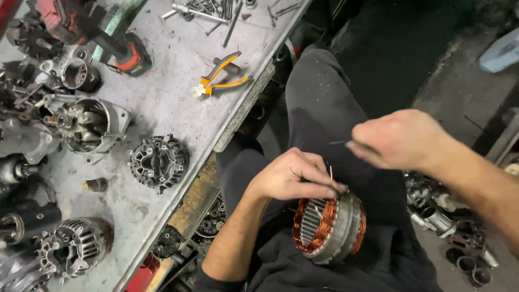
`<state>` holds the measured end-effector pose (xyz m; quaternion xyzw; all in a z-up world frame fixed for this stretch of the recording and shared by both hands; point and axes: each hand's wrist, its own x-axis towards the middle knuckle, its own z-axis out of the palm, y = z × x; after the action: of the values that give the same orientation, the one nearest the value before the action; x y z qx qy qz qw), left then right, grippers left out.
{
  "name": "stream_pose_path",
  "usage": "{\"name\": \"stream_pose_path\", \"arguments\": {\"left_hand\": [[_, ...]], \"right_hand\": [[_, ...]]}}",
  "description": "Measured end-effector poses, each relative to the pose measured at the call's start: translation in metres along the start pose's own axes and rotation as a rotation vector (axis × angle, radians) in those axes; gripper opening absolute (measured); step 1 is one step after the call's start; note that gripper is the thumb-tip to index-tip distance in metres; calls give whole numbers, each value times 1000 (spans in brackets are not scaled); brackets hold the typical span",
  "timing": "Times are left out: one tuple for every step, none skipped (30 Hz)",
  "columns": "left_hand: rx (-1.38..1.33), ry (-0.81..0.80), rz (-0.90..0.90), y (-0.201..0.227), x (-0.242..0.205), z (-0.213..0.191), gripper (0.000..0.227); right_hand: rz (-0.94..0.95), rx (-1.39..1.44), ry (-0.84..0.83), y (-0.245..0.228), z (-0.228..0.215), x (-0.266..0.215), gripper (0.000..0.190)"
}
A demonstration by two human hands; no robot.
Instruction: The person holds a motor stator on their lap and uses a small metal tool to scrape and clean the copper windings. They rotate the stator to access different sections and continue the scraping process throughout the video.
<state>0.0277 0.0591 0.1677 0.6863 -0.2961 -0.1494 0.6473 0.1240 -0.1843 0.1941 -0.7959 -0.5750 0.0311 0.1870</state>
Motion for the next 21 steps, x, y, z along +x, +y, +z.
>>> {"name": "stream_pose_path", "arguments": {"left_hand": [[-22, 25, 5, 0, 0, 1, 24], [-20, 29, 7, -3, -1, 2, 24], [-34, 43, 47, -6, -1, 4, 23], [-44, 56, 82, -8, -4, 6, 22], [-36, 60, 80, -8, -7, 6, 22], [-40, 80, 49, -10, -6, 5, 23], [-44, 99, 17, -12, -6, 5, 24], [-42, 108, 17, -14, -7, 3, 24], [-79, 104, 62, -17, -9, 2, 24], [-120, 109, 98, -18, -15, 3, 23], [-121, 128, 90, -22, -18, 1, 23], [-180, 112, 79, -26, -21, -3, 22], [-239, 97, 68, -30, -23, -8, 20], [-233, 103, 68, -31, -23, -12, 20], [-259, 92, 83, -32, -23, -15, 19], [-294, 81, 94, -33, -25, -15, 18], [-297, 87, 90, -37, -27, -12, 18], [-285, 102, 118, -39, -28, -12, 19], [-274, 117, 145, -42, -30, -13, 20], [-265, 125, 143, -43, -32, -12, 20], [-307, 133, 195, -45, -35, -12, 20]], "right_hand": [[115, -118, 6, 3, -5, 1, 32], [110, -120, 6, -1, -5, 1, 32], [19, -50, 62, -6, -6, 0, 30], [-74, 24, 122, -12, -4, 1, 29], [-82, 26, 126, -8, -2, 2, 29], [31, 16, 40, -4, -1, -1, 31], [148, 7, -42, 0, 0, -3, 33], [139, 7, -45, 0, -6, -7, 33], [127, 28, -28, 0, -12, -11, 30], [110, 59, -19, -2, -16, -15, 27], [96, 70, -29, -18, -17, -16, 27], [-98, 131, 32, -31, -17, -16, 34], [-289, 193, 97, -45, -19, -18, 48], [-297, 193, 98, -48, -10, -18, 48], [-303, 141, 129, -51, -1, -19, 33], [-304, 94, 154, -56, 8, -22, 20], [-306, 101, 151, -58, 11, -23, 20], [-337, 100, 209, -59, 13, -21, 20], [-368, 99, 266, -59, 16, -20, 21], [-380, 101, 269, -63, 11, -18, 21], [-415, 132, 320, -66, 7, -16, 21]]}}
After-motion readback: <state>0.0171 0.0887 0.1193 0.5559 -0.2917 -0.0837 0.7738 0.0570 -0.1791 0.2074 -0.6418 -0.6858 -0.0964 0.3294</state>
